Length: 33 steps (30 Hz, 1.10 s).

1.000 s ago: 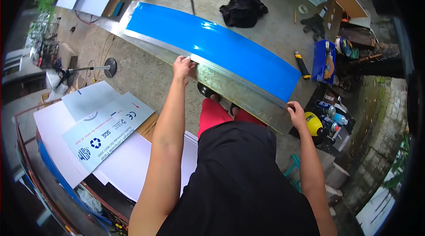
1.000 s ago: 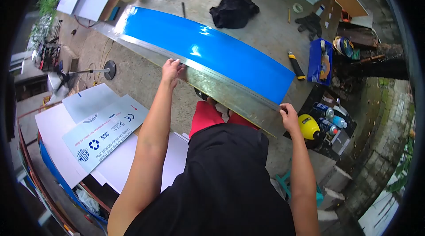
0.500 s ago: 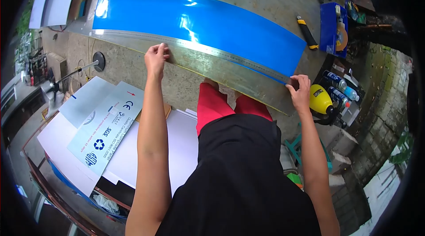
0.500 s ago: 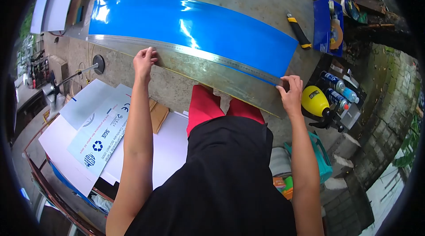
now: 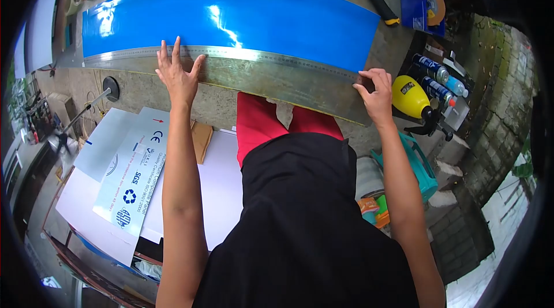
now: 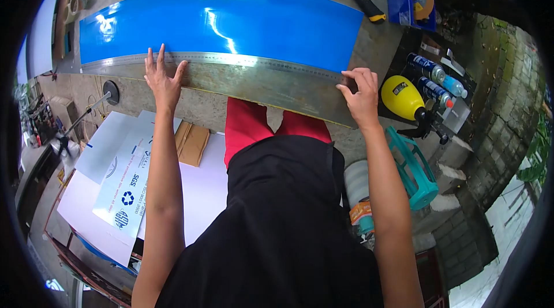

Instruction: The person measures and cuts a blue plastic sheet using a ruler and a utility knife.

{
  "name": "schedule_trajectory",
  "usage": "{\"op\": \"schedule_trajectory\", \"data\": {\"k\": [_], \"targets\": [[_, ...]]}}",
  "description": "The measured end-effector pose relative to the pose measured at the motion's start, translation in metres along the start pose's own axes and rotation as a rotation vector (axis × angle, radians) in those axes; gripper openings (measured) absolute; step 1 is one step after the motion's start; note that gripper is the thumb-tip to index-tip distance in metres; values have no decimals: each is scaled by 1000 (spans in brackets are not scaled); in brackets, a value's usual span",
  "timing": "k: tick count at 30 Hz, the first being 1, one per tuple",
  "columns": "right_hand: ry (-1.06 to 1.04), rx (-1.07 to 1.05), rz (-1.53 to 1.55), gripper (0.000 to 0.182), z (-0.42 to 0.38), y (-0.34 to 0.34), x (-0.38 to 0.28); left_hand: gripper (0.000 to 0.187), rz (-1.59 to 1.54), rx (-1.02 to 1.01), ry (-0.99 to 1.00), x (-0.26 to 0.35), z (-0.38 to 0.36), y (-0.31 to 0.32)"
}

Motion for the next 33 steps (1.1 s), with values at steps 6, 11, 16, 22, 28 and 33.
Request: {"op": "schedule_trajectory", "data": {"k": [6,11,16,22,28,33], "targets": [[2,37,51,40,-5,3,5,82,-23,1,-10,-8,3,8],[-2,89,23,41,-6,7,4,82,-6,-3,-23,-8,3,8],[-30,145,-96,36,-11,11,3,82,-6,-8,-30,-8,2,8],[-10,138,-3,33,-14,14,13,82,-3,-4,-5,-10,2,9],[-14,162,-3,30,-16,17,13,82,77,10,57,-8,3,4],[-10,211,-2,29,-17,23,16,83,35,30,90,-14,4,7]]}}
Point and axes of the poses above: each hand's wrist, its own z-axis towards the middle knuckle, its own y-axis out of the palm, x = y × z, the point moved 1 cm from there along z, towards the middle knuckle, and after that the axes turned 6 degrees about -x, right-handed, at the moved point
